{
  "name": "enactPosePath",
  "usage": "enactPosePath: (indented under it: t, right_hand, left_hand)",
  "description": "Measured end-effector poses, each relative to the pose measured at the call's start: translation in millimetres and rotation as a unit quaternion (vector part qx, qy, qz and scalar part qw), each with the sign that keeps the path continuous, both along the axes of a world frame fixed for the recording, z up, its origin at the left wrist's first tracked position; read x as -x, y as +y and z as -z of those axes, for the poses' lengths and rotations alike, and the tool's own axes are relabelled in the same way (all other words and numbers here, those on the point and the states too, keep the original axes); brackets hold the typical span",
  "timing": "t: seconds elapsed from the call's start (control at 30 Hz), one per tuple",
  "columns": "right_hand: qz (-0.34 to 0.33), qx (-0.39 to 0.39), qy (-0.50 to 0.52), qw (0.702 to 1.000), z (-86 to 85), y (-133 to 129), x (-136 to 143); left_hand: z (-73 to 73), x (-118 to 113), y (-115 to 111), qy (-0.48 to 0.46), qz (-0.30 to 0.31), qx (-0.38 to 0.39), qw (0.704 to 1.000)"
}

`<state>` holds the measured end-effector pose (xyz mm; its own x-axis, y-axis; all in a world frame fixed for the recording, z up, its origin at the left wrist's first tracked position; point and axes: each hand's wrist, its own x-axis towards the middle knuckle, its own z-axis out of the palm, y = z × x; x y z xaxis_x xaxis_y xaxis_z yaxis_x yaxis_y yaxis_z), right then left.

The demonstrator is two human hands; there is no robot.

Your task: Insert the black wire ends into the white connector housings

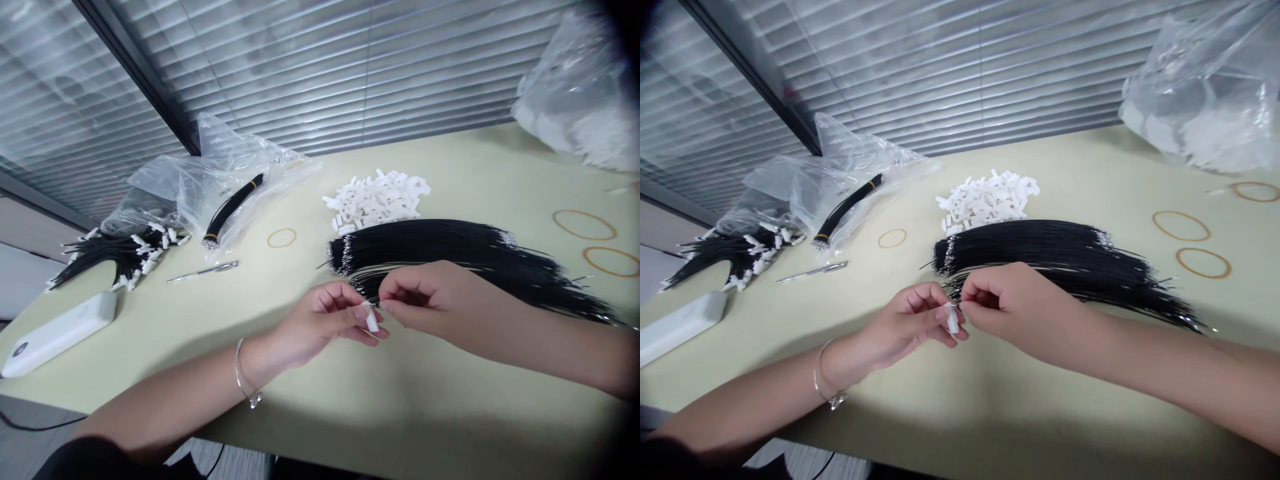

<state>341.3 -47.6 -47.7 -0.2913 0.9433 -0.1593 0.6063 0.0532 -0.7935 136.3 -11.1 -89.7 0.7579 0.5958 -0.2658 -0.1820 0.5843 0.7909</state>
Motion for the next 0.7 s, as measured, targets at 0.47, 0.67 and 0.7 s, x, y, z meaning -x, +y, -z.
enactPosePath:
  t: [0.47, 0.67, 0.7]
  right_hand:
    - [-0.002, 0.018, -0.023, 1.000, -5.6, -1.4, -0.4]
    - [0.005, 0.024, -0.012, 1.000, -5.3, -1.7, -0.6]
    - [0.006, 0.021, -0.011, 1.000, -5.4, -1.8, -0.5]
  left_hand:
    - [0.4, -0.6, -1.1, -0.003, 0.012, -0.001, 1.000]
    - [0.6, 0.1, 0.8, -0.008, 0.011, 0.003, 1.000]
    - [0.8, 0.2, 0.9, -0.009, 0.012, 0.003, 1.000]
